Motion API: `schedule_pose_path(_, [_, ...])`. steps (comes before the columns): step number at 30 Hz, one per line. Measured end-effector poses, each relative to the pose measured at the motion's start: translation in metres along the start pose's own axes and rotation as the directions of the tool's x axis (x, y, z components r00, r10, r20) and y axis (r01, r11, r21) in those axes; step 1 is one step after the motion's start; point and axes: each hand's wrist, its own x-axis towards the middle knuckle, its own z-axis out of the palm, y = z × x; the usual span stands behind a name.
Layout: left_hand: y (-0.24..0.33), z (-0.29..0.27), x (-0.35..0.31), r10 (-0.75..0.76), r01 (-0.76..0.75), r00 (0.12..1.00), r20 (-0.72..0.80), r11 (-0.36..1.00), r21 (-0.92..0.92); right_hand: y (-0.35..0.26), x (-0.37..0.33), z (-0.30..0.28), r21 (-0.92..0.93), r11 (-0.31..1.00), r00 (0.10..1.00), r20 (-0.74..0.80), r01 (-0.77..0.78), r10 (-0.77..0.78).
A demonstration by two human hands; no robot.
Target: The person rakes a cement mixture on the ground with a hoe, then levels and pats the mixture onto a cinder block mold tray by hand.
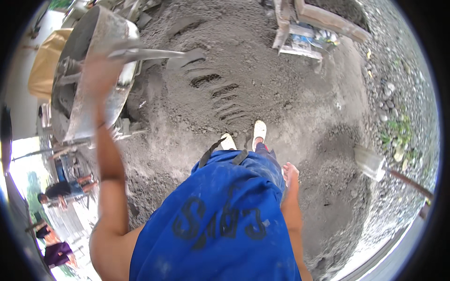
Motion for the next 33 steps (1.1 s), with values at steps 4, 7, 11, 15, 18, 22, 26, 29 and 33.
schedule_pose_path(4, [-0.017,0.120,0.000,-0.128,0.090,0.990,0.067,0.910,0.406,-0.033,0.004,0.039,-0.053,0.992,0.992,0.064,0.116,-0.112])
schedule_pose_path(7, [-0.011,0.108,-0.007,-0.028,-0.029,0.989,0.148,0.928,0.370,-0.040,0.023,0.034,0.022,0.994,0.985,0.140,0.103,-0.105])
schedule_pose_path(11, [0.032,0.070,-0.025,-0.114,0.035,0.977,0.178,0.918,0.396,-0.052,0.034,0.017,-0.035,0.996,0.988,0.135,0.081,-0.076])
schedule_pose_path(15, [0.109,-0.016,-0.023,-0.294,0.245,0.949,0.112,0.915,0.320,-0.065,0.037,-0.013,-0.117,0.993,0.997,0.069,0.033,-0.025])
schedule_pose_path(18, [0.092,0.010,-0.020,-0.379,0.353,0.922,0.080,0.907,0.228,-0.072,0.049,-0.014,-0.186,0.983,0.998,0.067,0.001,0.011])
schedule_pose_path(22, [0.071,0.129,-0.019,-0.202,0.170,0.961,0.191,0.970,0.173,-0.130,0.066,0.036,-0.332,0.924,0.969,0.216,0.189,-0.120])
schedule_pose_path(26, [0.124,0.152,-0.048,-0.074,0.062,0.955,0.286,0.997,0.052,-0.271,-0.086,0.167,-0.154,0.444,0.436,0.625,0.882,-0.648])
schedule_pose_path(29, [0.188,0.104,-0.046,-0.070,0.041,0.956,0.284,0.994,0.105,-0.352,-0.256,0.196,0.226,0.208,-0.005,0.689,0.952,-0.725])
schedule_pose_path(33, [0.200,0.119,-0.059,-0.078,0.058,0.979,0.190,0.992,0.113,-0.343,-0.313,0.225,0.350,0.107,-0.228,0.783,0.931,-0.579])
